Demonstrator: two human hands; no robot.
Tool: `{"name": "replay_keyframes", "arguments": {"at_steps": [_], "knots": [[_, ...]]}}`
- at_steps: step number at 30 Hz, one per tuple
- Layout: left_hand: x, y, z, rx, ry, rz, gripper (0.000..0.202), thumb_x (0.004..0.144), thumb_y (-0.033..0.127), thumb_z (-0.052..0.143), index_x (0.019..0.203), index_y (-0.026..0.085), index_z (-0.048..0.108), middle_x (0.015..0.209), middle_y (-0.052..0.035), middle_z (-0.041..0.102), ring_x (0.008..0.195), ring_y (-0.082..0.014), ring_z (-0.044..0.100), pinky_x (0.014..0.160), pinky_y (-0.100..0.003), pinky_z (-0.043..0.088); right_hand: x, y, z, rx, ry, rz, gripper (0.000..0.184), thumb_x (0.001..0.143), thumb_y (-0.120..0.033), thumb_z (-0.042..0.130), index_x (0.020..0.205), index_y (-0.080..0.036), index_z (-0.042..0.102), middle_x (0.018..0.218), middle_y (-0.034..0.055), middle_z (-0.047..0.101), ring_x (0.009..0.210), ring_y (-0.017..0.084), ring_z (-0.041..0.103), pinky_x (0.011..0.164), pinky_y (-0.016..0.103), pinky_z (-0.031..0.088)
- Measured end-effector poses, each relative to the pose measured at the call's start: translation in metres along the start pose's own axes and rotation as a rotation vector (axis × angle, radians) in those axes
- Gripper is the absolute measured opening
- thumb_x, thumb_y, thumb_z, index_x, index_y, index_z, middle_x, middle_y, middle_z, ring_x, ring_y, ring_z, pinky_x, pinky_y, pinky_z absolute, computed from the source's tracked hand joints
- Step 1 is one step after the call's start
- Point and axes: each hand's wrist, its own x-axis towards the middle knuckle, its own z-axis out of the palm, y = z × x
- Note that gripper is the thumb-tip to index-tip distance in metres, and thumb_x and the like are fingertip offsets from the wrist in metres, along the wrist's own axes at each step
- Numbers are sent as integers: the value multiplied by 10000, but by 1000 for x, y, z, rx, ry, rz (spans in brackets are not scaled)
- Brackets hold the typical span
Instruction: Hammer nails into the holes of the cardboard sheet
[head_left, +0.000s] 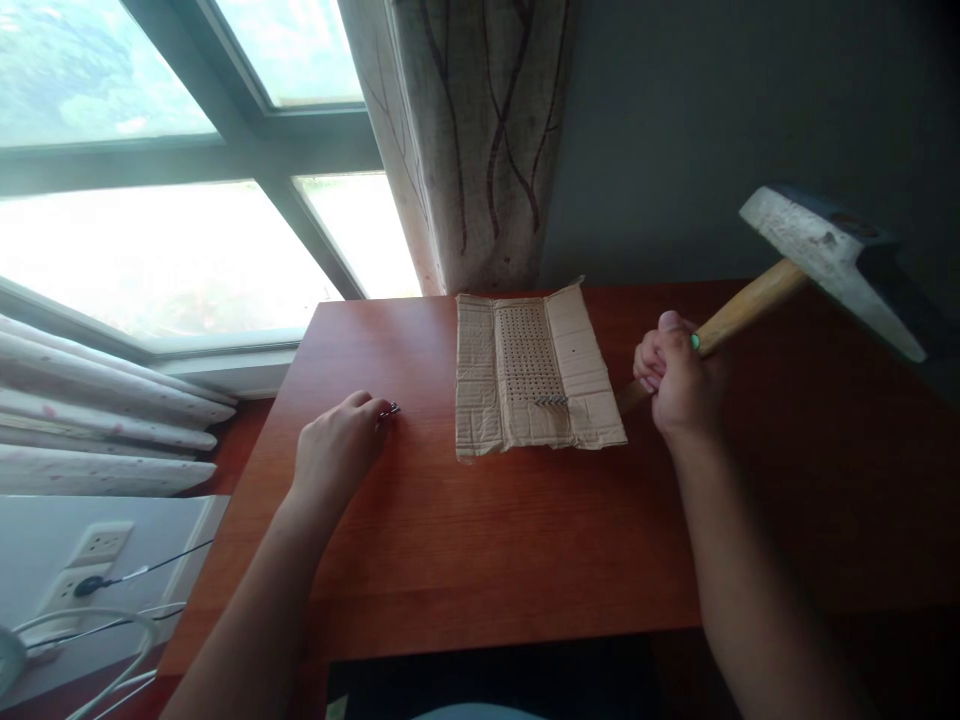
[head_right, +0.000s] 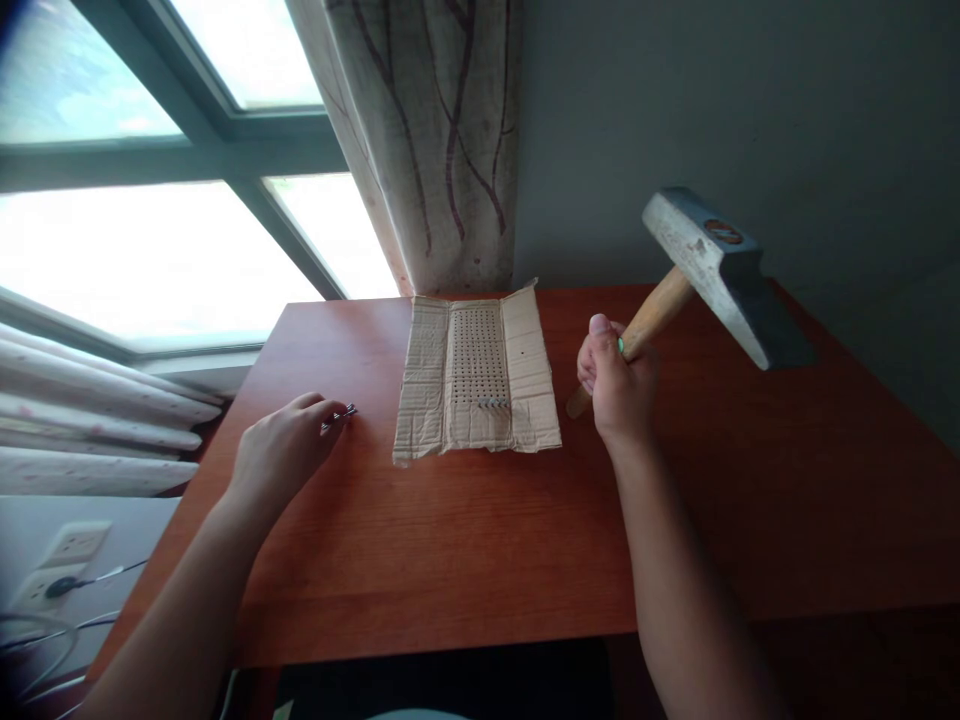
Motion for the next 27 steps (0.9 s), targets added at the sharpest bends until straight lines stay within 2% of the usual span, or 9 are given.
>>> {"name": "replay_keyframes", "arguments": {"at_steps": [6,12,17,20,22,24,27], "knots": [[-3,2,-1,6,7,2,391,1015,408,404,1088,265,761,1114,-70,731,752,-238,702,535,-308,337,0,-1,1,-12,25,-9,573,867,-558,700,576,-238,324,438,-82,286,357,67,273,350,255,179],[-3,1,-1,-10,-2,24,369,1007,399,421,1002,242,756,1037,-90,725,701,-225,680,511,-294,309,1,-2,0,4,33,-6,576,862,-547,704,560,-237,324,436,-81,281,354,67,254,352,263,171],[-7,5,-4,-120,-11,78,275,977,345,463,959,234,713,1055,-75,710,725,-213,674,537,-293,324,0,-2,-1,18,29,-10,573,871,-536,704,554,-235,334,436,-81,281,352,65,261,355,264,165],[-10,10,-13,-267,71,106,201,946,330,508,980,232,680,1058,-49,706,713,-177,655,576,-281,378,0,-1,-1,24,27,-12,566,875,-530,705,555,-233,345,440,-79,290,352,65,267,356,263,161],[-9,15,-22,-406,133,151,162,929,321,541,969,221,662,945,-29,707,670,-153,629,597,-273,414,0,0,-1,23,28,-9,565,873,-536,705,557,-233,348,438,-79,292,352,66,268,353,262,163],[-6,21,-31,-596,182,219,128,924,310,572,947,210,648,846,-11,701,647,-135,619,606,-261,451,0,1,-1,25,31,-9,570,873,-547,702,558,-233,345,437,-80,288,352,65,262,353,260,165],[0,40,-43,-944,245,270,122,904,311,648,947,198,666,860,-23,730,706,-137,670,648,-253,532,-1,1,-1,21,33,-13,579,869,-564,702,561,-232,341,441,-81,288,355,64,258,354,256,168]]}}
